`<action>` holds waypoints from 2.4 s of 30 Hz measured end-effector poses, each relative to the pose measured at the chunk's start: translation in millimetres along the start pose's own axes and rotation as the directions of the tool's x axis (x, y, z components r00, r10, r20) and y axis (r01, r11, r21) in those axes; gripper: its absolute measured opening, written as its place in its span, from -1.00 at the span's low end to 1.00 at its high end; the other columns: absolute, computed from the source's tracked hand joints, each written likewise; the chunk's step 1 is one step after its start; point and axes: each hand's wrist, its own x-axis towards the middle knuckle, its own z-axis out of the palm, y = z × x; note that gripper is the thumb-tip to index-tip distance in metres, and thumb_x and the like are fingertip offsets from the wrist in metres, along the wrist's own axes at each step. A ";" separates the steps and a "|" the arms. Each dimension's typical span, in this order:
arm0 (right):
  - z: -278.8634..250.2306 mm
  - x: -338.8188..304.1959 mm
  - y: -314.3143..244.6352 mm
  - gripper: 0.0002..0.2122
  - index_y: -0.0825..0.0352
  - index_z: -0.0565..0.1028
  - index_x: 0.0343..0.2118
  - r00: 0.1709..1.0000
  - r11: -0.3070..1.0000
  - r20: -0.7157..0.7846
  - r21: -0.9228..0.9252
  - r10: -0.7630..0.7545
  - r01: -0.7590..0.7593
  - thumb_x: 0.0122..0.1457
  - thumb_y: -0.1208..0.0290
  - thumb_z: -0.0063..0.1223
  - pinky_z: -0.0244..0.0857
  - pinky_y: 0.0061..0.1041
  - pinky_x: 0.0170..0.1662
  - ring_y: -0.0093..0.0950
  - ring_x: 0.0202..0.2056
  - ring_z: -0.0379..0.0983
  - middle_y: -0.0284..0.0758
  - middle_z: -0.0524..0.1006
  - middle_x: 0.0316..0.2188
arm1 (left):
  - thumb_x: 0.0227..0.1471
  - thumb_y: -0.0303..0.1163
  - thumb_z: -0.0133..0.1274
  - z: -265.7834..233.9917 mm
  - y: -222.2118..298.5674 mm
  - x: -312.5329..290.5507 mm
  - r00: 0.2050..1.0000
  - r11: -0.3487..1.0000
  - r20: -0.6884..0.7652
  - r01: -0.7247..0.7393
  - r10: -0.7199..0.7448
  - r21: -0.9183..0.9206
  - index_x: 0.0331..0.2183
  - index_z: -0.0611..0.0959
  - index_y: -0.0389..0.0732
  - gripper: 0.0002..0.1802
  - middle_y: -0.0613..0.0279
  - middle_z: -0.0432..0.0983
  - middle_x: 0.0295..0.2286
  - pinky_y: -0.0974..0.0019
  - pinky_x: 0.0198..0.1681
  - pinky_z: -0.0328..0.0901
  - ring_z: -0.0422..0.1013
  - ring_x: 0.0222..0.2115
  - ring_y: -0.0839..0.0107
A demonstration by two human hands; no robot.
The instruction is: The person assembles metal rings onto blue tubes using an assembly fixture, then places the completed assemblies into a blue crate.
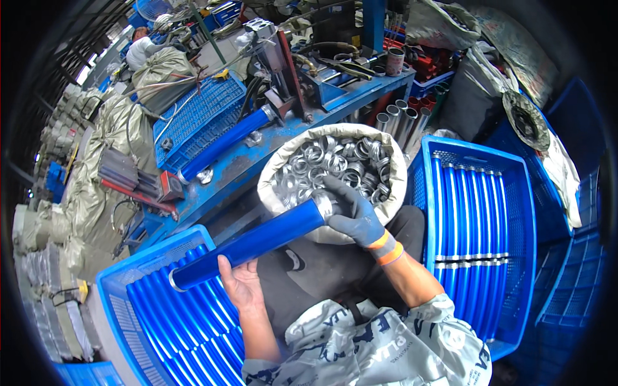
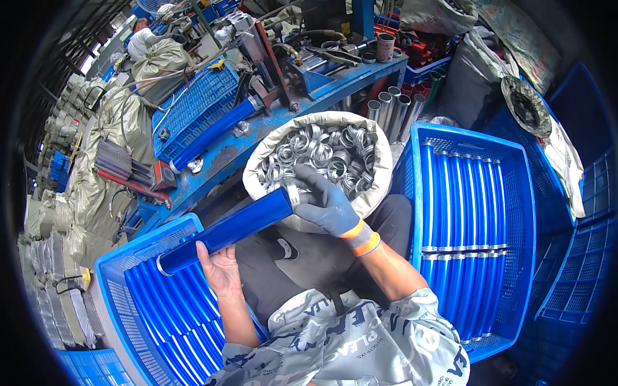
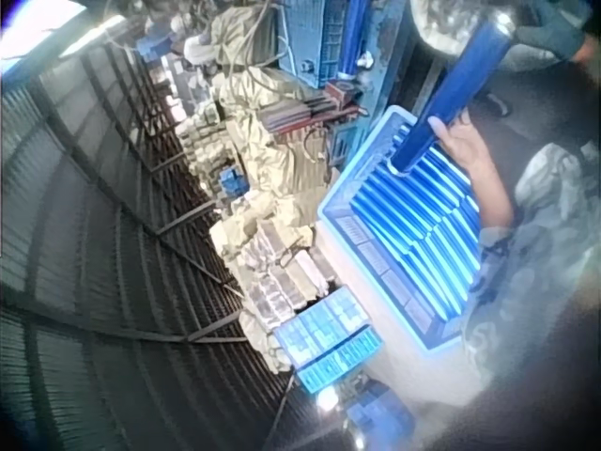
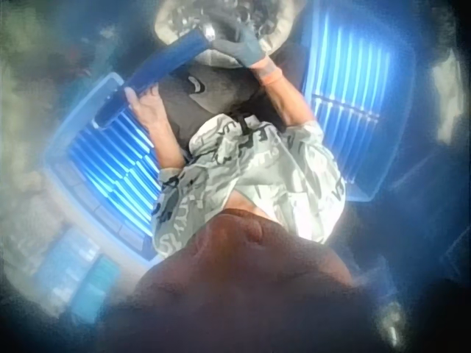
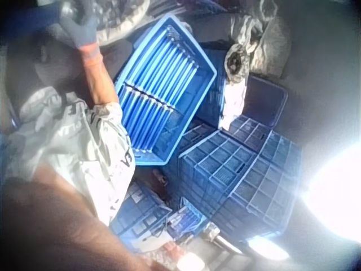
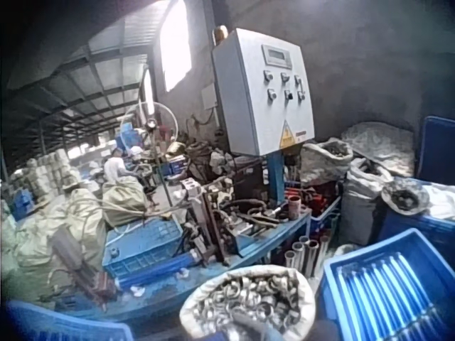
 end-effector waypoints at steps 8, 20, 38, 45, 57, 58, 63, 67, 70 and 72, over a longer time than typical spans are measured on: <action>0.6 -0.7 -3.3 -0.33 0.46 0.41 0.52 0.999 0.968 0.027 -0.250 0.018 -0.011 0.36 0.54 0.34 0.35 -0.39 0.44 -0.43 0.36 0.49 -0.16 0.54 0.41 | 0.43 -0.03 0.32 -7.9 -3.5 7.7 1.000 0.998 0.001 -0.024 0.024 0.053 0.35 0.54 -0.24 -0.30 -0.04 0.65 0.18 -0.12 0.28 0.57 0.63 0.19 0.07; -33.2 28.8 3.2 -0.35 0.47 0.32 0.57 0.997 0.997 -0.070 -0.072 0.009 -0.014 0.46 0.56 0.24 0.43 -0.47 0.38 -0.47 0.31 0.54 -0.18 0.56 0.38 | 0.39 0.05 0.34 -35.7 -20.5 59.9 0.984 0.970 -0.083 0.142 -0.161 -0.198 0.27 0.59 -0.28 -0.29 -0.01 0.62 0.23 -0.04 0.35 0.53 0.60 0.21 0.11; 141.9 407.1 120.8 -0.09 0.14 0.33 0.56 0.881 -0.274 0.432 -0.886 -0.192 0.374 0.13 0.10 0.50 0.13 0.10 0.55 0.09 0.49 0.26 -0.14 0.39 0.50 | 0.11 -0.42 0.60 -13.6 154.2 84.5 0.950 0.710 0.162 -0.307 0.266 0.634 0.04 0.72 -0.30 -0.48 0.18 0.77 -0.13 0.19 0.07 0.56 0.69 -0.10 0.35; 94.2 461.2 105.9 -0.64 0.22 0.64 0.08 0.574 -0.286 0.733 -0.675 -0.366 0.680 0.21 0.53 0.14 0.48 0.00 0.16 0.02 0.03 0.64 -0.11 0.69 -0.04 | 0.32 -0.26 0.41 -58.5 115.4 155.4 0.941 0.868 -0.152 -0.207 0.303 0.451 0.04 0.73 -0.26 -0.62 0.16 0.76 -0.10 0.14 -0.05 0.61 0.71 -0.17 0.33; 105.9 392.5 140.6 -0.20 0.27 0.45 0.42 0.880 -0.202 0.464 -0.857 0.099 0.475 0.22 -0.11 0.41 0.33 0.08 0.41 0.06 0.26 0.59 0.02 0.67 0.21 | 0.39 -0.21 0.37 -68.7 58.8 148.5 0.955 0.970 -0.214 -0.171 0.207 0.174 0.24 0.58 -0.20 -0.46 0.02 0.70 0.05 -0.09 0.02 0.67 0.71 -0.01 0.08; 111.0 393.7 151.9 -0.20 0.27 0.45 0.42 0.876 -0.201 0.472 -0.852 0.104 0.483 0.22 -0.11 0.41 0.33 0.08 0.41 0.06 0.26 0.59 0.02 0.67 0.21 | 0.39 -0.21 0.36 -72.1 65.2 140.4 0.946 0.964 -0.230 -0.186 0.228 0.189 0.24 0.58 -0.20 -0.46 0.01 0.69 0.05 -0.09 0.01 0.67 0.71 -0.01 0.07; 90.5 394.5 170.0 -0.42 0.22 0.49 0.22 0.943 -0.158 0.325 -0.930 0.071 0.332 0.19 0.09 0.38 0.57 0.06 -0.05 0.09 -0.13 0.74 0.00 0.76 -0.19 | 0.41 -0.13 0.35 -78.2 71.7 128.6 0.938 0.954 -0.213 -0.236 0.273 0.183 0.24 0.59 -0.24 -0.44 -0.01 0.69 0.06 -0.11 0.07 0.67 0.72 -0.02 0.15; 142.6 349.6 82.0 -0.37 0.22 0.46 0.25 0.907 -0.046 0.417 -0.906 0.064 0.420 0.13 0.10 0.37 0.59 0.07 -0.05 0.06 -0.10 0.74 -0.01 0.74 -0.15 | 0.44 -0.07 0.31 -148.0 98.7 114.5 0.900 0.950 -0.313 -0.260 0.303 0.172 0.20 0.65 -0.26 -0.46 0.01 0.71 0.03 -0.07 0.07 0.68 0.72 -0.04 0.21; 102.9 290.1 -1.2 -0.16 0.17 0.39 0.50 0.826 0.139 0.486 -0.832 -0.287 0.537 0.07 0.30 0.38 0.63 -0.07 0.10 0.07 0.02 0.71 0.02 0.68 0.07 | 0.43 -0.14 0.34 -114.6 94.4 123.4 0.928 0.968 -0.277 -0.244 0.251 0.058 0.31 0.52 -0.20 -0.38 -0.06 0.68 0.08 -0.22 0.09 0.62 0.68 0.05 -0.06; 68.2 252.8 -44.3 -0.10 0.30 0.36 0.53 0.818 0.226 0.408 -0.822 -0.405 0.522 0.01 0.44 0.39 0.56 -0.24 0.21 -0.11 0.09 0.71 -0.01 0.66 0.10 | 0.41 -0.14 0.37 -104.2 59.6 150.4 0.959 0.991 -0.250 -0.128 0.132 0.033 0.38 0.45 -0.21 -0.28 -0.10 0.60 0.20 -0.35 0.24 0.52 0.61 0.17 -0.15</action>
